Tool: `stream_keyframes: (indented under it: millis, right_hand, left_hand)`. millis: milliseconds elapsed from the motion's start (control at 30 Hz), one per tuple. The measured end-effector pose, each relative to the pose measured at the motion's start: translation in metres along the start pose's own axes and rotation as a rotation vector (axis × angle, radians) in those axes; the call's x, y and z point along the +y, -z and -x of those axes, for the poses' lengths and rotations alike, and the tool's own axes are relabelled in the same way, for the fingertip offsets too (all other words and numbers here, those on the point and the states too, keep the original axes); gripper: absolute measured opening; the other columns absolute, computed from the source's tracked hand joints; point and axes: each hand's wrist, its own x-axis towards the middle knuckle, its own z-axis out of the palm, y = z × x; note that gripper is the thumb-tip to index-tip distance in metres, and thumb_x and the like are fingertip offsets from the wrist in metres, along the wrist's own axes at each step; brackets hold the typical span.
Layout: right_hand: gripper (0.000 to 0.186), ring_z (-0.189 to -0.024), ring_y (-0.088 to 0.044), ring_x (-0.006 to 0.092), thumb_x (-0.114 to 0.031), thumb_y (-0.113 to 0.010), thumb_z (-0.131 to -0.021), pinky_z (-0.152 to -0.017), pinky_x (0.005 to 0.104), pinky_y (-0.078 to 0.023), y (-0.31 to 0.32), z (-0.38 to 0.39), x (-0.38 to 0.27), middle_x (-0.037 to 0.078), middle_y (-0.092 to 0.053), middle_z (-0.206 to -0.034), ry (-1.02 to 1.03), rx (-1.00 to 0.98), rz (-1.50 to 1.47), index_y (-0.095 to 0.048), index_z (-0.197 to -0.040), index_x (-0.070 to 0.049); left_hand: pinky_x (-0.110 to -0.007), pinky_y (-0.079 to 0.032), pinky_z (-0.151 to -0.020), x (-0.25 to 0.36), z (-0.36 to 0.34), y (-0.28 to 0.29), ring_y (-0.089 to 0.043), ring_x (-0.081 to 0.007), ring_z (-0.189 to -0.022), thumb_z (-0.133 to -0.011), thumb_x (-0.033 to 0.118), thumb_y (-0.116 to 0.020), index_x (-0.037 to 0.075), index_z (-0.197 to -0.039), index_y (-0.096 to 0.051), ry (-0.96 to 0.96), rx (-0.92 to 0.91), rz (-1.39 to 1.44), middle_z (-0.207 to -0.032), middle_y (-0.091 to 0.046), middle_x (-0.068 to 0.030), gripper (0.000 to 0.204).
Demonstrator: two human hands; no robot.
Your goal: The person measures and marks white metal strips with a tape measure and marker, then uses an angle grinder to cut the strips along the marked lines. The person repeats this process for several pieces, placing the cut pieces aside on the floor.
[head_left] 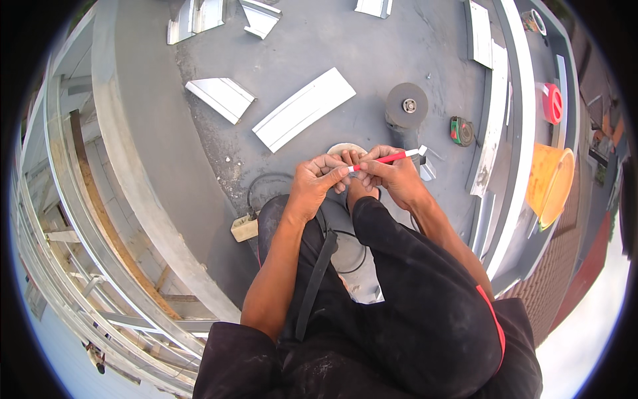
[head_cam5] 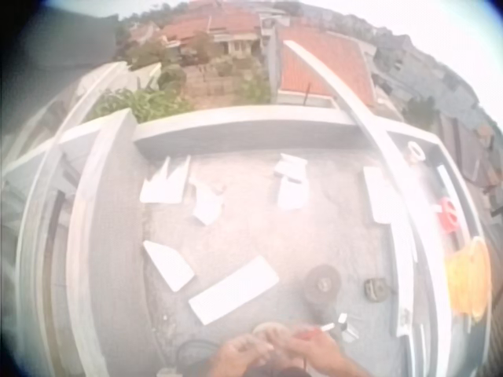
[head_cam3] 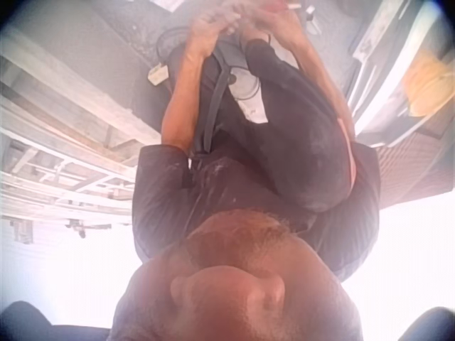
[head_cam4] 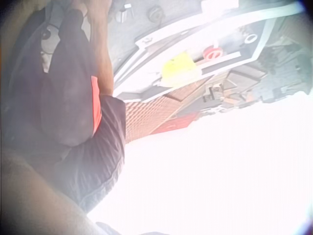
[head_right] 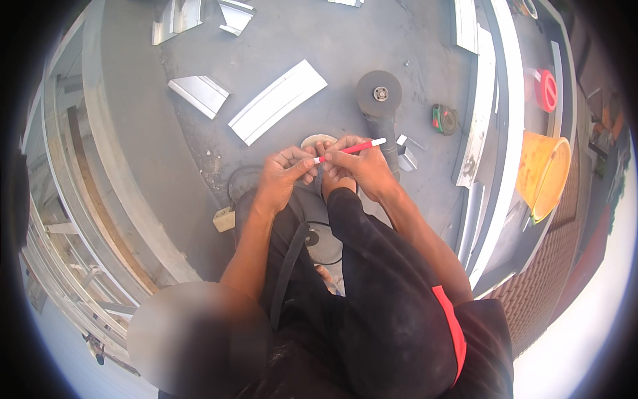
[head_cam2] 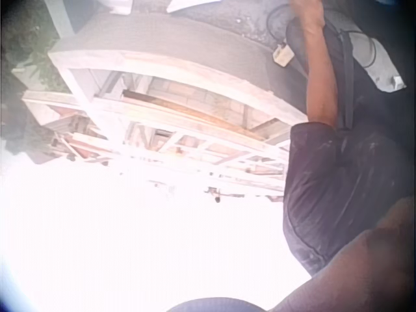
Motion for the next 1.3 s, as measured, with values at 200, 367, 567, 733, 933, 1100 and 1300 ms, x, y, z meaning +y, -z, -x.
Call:
stream_keyframes:
  millis: [200,367,567,733,933,1100,1300]
  right_hand:
    - [0.019,-0.075,-0.075,0.0185,-0.015,-0.084,-0.103,-0.069,0.0318,-0.062,0.015,0.027,0.002,0.012,-0.079,-0.092,-0.033,0.045,-0.098,-0.069,-0.103,-0.003]
    - [0.014,-0.074,-0.073,0.0182,-0.013,-0.077,-0.108,-0.068,0.0331,-0.061,0.024,0.037,0.005,0.011,-0.077,-0.089,-0.076,0.024,-0.298,-0.069,-0.101,-0.004]
    - [0.017,-0.073,-0.072,0.0177,-0.016,-0.077,-0.109,-0.068,0.0339,-0.060,0.007,0.047,0.008,0.010,-0.077,-0.089,0.100,0.088,-0.188,-0.068,-0.100,-0.004]
    - [0.017,-0.073,-0.071,0.0171,-0.016,-0.076,-0.109,-0.066,0.0337,-0.058,0.017,0.053,0.009,0.009,-0.076,-0.087,0.043,0.113,-0.224,-0.068,-0.098,-0.005]
    - [0.012,-0.073,-0.070,0.0180,-0.013,-0.077,-0.105,-0.066,0.0349,-0.055,0.066,0.041,-0.001,0.009,-0.073,-0.085,0.349,0.482,0.035,-0.073,-0.108,-0.001]
    - [0.022,-0.089,-0.073,0.0318,-0.008,-0.073,-0.104,-0.081,0.0454,-0.057,0.131,0.040,0.008,0.017,-0.071,-0.101,0.673,0.906,1.142,-0.075,-0.125,-0.004]
    - [0.032,-0.106,-0.071,0.0377,-0.006,-0.071,-0.103,-0.093,0.0498,-0.056,0.149,0.047,0.044,0.018,-0.070,-0.118,0.596,0.911,1.215,-0.072,-0.134,-0.006]
  left_hand:
    - [-0.027,-0.055,-0.070,-0.001,0.006,-0.031,-0.068,-0.0108,-0.073,-0.106,0.016,-0.082,-0.001,-0.107,-0.079,-0.050,0.000,-0.092,-0.087,-0.076,-0.0059,0.017]
    - [-0.027,-0.056,-0.068,0.003,0.005,-0.047,-0.070,-0.0109,-0.072,-0.105,0.015,-0.084,-0.002,-0.102,-0.081,-0.114,-0.025,-0.101,-0.084,-0.077,-0.0061,0.018]
    - [-0.025,-0.056,-0.069,0.010,0.013,-0.056,-0.071,-0.0113,-0.071,-0.104,0.011,-0.083,-0.004,-0.099,-0.081,-0.104,0.038,-0.157,-0.080,-0.076,-0.0064,0.016]
    - [-0.031,-0.058,-0.071,0.020,0.012,-0.075,-0.072,-0.0161,-0.070,-0.101,0.013,-0.086,-0.005,-0.100,-0.080,-0.047,0.003,-0.185,-0.078,-0.076,-0.0074,0.018]
    - [-0.049,-0.053,-0.107,0.052,-0.027,-0.021,-0.068,-0.0331,-0.120,-0.089,0.030,-0.096,0.004,-0.138,-0.073,-0.483,0.404,-1.075,-0.129,-0.075,-0.0134,0.061]
    - [-0.052,-0.051,-0.111,0.072,-0.069,0.042,-0.058,-0.0346,-0.139,-0.080,0.033,-0.102,-0.001,-0.141,-0.064,-0.396,0.609,-1.643,-0.139,-0.069,-0.0170,0.079]
    - [-0.051,-0.060,-0.093,0.080,-0.060,0.020,-0.075,-0.0388,-0.112,-0.081,0.032,-0.102,0.000,-0.126,-0.065,-0.132,0.556,-1.522,-0.116,-0.078,-0.0176,0.066]
